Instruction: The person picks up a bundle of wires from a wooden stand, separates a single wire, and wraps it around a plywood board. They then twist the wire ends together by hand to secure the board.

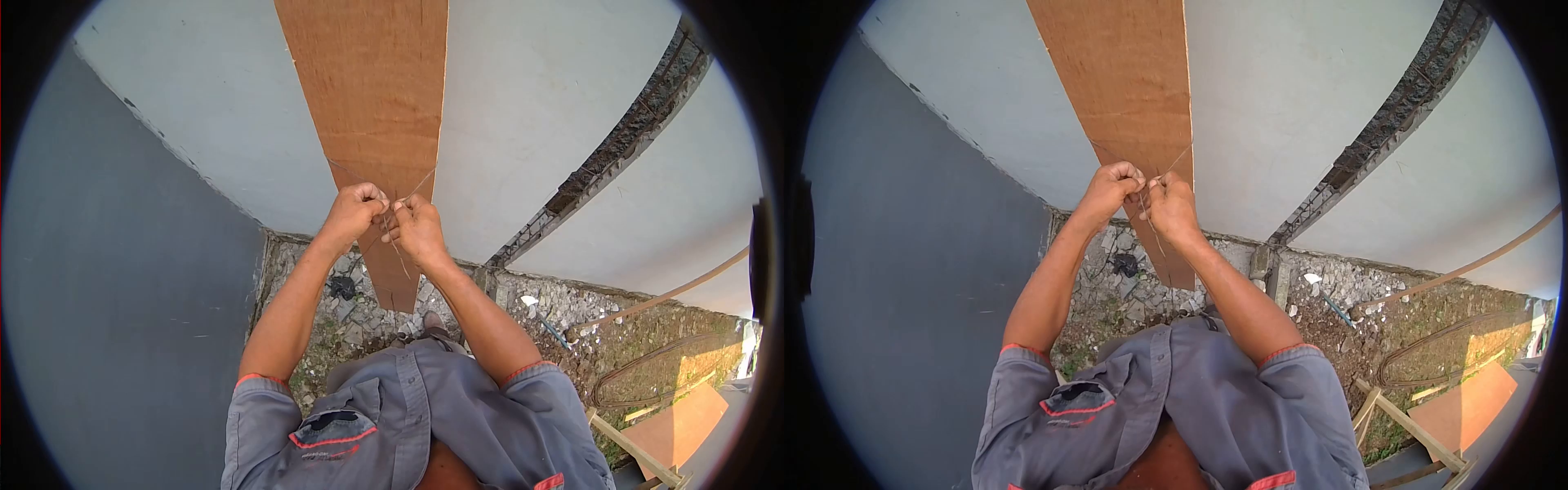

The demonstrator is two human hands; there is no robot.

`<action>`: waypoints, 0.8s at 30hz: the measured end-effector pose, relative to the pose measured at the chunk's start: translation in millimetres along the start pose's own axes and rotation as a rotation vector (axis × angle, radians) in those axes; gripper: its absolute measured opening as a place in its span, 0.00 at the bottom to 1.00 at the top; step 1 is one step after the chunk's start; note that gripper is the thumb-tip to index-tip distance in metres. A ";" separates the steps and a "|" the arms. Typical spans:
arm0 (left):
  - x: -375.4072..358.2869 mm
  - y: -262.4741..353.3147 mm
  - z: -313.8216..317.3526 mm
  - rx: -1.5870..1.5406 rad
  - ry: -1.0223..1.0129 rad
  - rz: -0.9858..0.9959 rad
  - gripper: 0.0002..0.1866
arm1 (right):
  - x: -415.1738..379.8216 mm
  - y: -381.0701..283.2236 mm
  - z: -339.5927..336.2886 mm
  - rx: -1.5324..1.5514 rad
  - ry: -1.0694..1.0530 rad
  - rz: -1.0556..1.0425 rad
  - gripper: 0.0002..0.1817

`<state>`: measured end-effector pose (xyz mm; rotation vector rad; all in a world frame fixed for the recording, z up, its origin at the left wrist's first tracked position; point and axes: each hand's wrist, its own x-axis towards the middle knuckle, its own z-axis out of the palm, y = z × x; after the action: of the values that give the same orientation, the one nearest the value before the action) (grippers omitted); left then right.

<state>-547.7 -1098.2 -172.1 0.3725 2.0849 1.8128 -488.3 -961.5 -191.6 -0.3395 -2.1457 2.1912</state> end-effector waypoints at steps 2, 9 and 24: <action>4.1 -0.4 0.7 -0.005 -0.017 0.010 0.05 | 2.7 -2.5 -0.5 0.029 0.027 0.012 0.09; 14.1 -8.4 17.4 0.108 -0.097 0.100 0.07 | 0.1 -18.4 -8.0 0.190 0.121 0.114 0.10; 23.2 6.1 4.4 0.265 -0.103 0.106 0.07 | -7.8 -28.0 -43.0 -0.508 0.237 -0.269 0.12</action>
<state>-566.9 -1083.6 -168.7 0.6416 2.2741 1.5375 -475.5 -919.9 -163.3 -0.2904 -2.4104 1.3768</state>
